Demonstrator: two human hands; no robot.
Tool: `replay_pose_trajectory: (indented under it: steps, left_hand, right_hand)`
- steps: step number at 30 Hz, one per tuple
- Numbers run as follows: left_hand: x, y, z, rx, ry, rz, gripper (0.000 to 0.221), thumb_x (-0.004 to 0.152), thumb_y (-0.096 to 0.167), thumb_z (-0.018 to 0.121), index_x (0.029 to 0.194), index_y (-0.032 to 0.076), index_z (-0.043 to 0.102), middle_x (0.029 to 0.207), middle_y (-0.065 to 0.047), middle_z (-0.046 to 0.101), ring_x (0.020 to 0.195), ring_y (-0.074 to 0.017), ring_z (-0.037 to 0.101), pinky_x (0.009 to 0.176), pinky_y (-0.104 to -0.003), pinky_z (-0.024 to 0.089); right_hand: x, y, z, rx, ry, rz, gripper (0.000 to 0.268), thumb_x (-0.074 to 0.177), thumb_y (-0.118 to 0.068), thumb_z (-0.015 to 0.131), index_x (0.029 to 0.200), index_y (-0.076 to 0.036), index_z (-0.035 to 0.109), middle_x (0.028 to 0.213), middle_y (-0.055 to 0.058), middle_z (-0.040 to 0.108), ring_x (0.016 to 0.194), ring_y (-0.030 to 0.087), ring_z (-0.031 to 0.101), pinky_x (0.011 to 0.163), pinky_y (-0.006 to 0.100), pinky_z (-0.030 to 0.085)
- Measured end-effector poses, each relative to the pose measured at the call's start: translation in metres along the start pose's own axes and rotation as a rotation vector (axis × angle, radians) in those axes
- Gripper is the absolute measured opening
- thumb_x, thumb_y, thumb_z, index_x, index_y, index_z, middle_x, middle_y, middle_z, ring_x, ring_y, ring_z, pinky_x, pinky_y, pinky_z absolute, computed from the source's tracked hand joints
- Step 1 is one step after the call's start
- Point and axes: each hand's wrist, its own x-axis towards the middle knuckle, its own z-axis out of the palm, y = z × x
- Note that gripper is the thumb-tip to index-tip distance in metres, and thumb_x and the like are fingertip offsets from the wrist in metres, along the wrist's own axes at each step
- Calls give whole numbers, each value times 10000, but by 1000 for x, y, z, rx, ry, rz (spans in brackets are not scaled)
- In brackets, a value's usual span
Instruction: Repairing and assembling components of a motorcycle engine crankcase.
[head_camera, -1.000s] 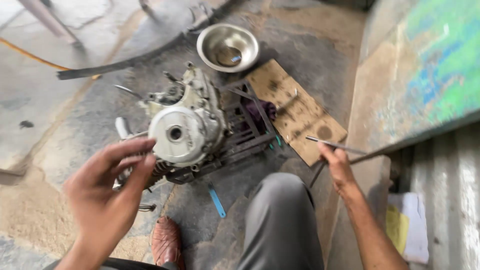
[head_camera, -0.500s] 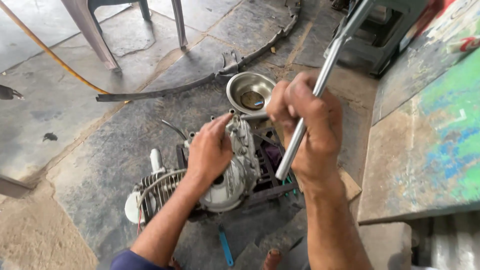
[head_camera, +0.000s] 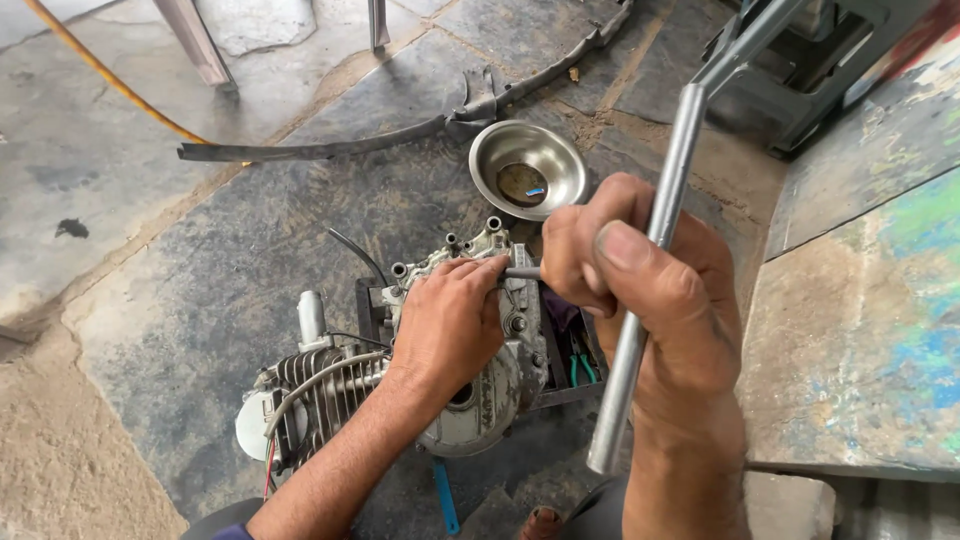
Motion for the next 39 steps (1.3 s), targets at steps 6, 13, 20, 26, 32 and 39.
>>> replay_pose_trajectory:
  steps: [6,13,20,26,32,39]
  left_hand:
    - [-2,2,0,31,-4,18,431,893,36,582,1319,19,639,1177,-150,727,1165,-294,647,970,-489,497]
    - [-3,6,-8,24,-26,-37,433,847,63,655,1278,15,650,1080,-141,733,1023,-310,650,901,-479,519]
    - [-1,8,-12,26,-74,-58,438,841,164,710,1242,-5,652,1098,-149,718,1010,-308,633,892,-485,510]
    - [0,10,-16,59,-177,-66,409,836,183,687,1215,29,672,1074,-141,712,943,-290,641,868,-464,528]
    - [-1,6,-11,18,-48,-24,410,833,189,711,1190,-9,674,1011,-148,713,935,-323,630,843,-497,521]
    - [-1,-4,0,25,-54,-15,411,839,180,685,1202,-12,671,960,-147,704,867,-308,608,792,-500,511]
  right_hand:
    - [20,28,-9,252,-303,-168,268,1062,-332,721,979,-116,586,701,14,509,582,113,453,559,235,392]
    - [16,53,10,35,300,-302,120,944,-118,733,881,-115,631,678,-21,602,463,69,547,418,257,422]
    - [24,59,7,266,-65,-251,109,1040,-78,678,933,-85,692,690,-5,608,528,69,475,430,219,374]
    - [18,60,19,-19,188,-367,321,977,24,715,788,-150,522,626,-71,467,502,11,390,444,189,314]
    - [24,58,-4,302,-180,-200,128,966,-124,765,921,-82,653,660,3,571,533,55,469,477,192,357]
    - [24,63,0,305,-281,-190,389,932,-486,798,959,-108,714,773,12,596,627,83,513,548,200,403]
